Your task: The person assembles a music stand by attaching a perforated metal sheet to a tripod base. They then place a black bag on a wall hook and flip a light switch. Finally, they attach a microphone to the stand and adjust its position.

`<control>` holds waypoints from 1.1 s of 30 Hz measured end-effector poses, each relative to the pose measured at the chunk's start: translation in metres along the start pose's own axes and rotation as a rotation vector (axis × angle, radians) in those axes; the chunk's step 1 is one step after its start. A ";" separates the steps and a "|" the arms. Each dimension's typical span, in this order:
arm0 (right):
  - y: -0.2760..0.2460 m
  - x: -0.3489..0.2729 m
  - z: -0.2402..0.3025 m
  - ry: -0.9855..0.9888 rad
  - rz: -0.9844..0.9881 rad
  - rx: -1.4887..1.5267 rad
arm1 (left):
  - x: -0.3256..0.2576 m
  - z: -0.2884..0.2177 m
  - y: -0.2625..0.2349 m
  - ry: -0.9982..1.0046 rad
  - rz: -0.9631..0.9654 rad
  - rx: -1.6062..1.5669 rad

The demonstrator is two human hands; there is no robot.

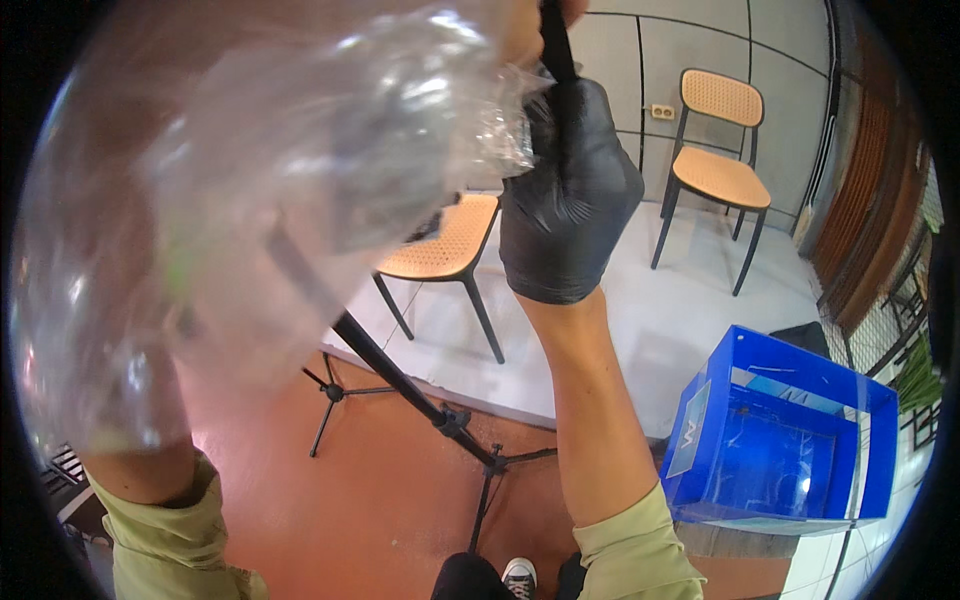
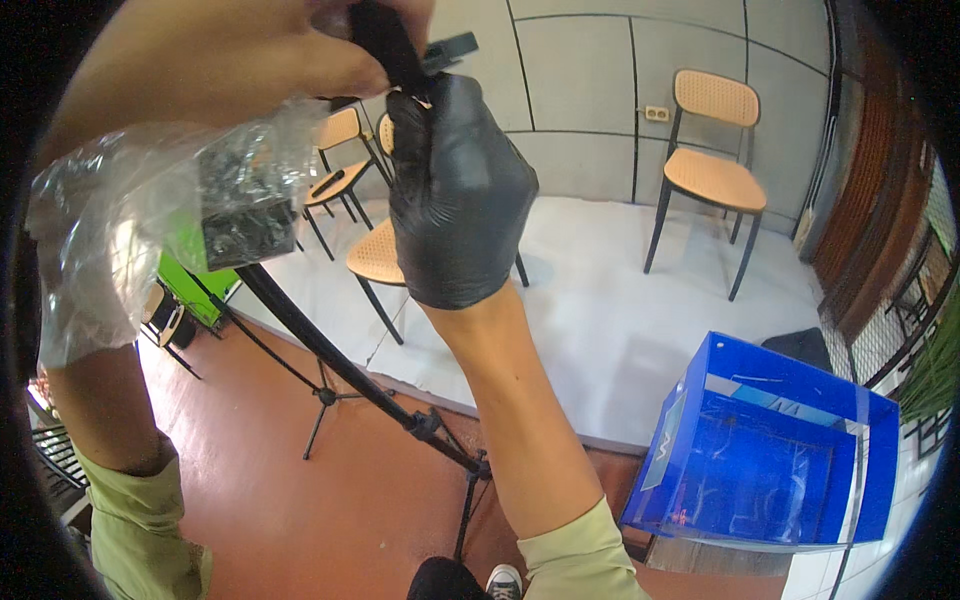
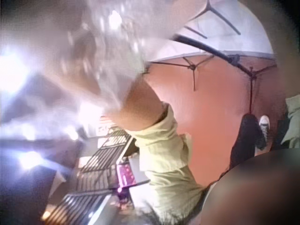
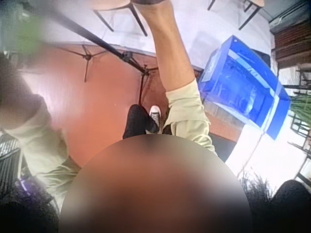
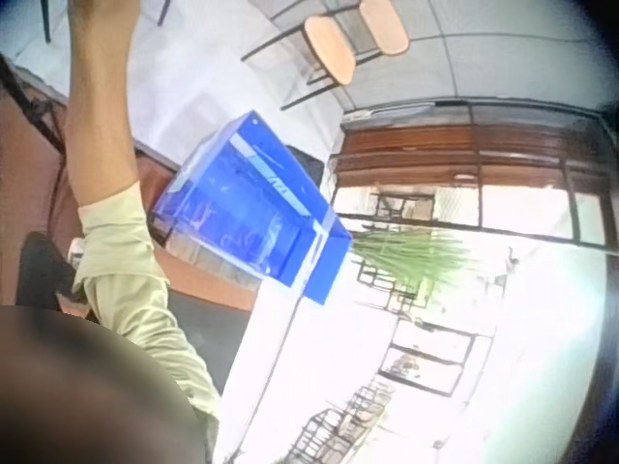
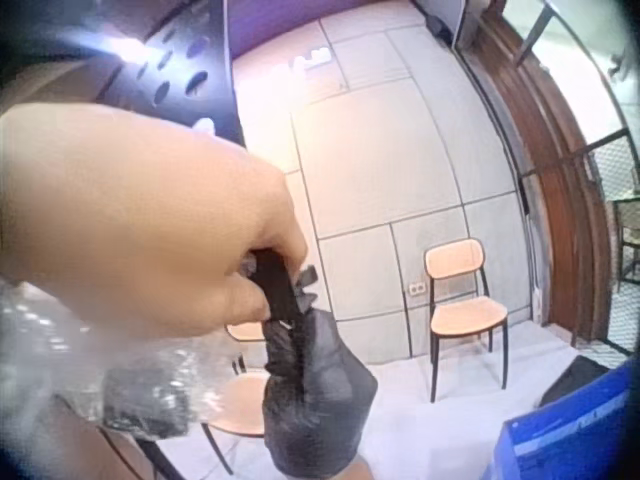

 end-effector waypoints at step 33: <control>0.016 -0.016 -0.008 0.856 0.144 1.002 | 0.022 -0.030 -0.017 0.201 0.171 0.565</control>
Point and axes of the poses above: each hand's wrist, its own x-axis towards the middle knuckle, its own y-axis out of the palm, z = x × y, the point moved 3 cm from there along x, towards the middle knuckle, and after that the axes turned 11 degrees about y, right-handed, at the moved point
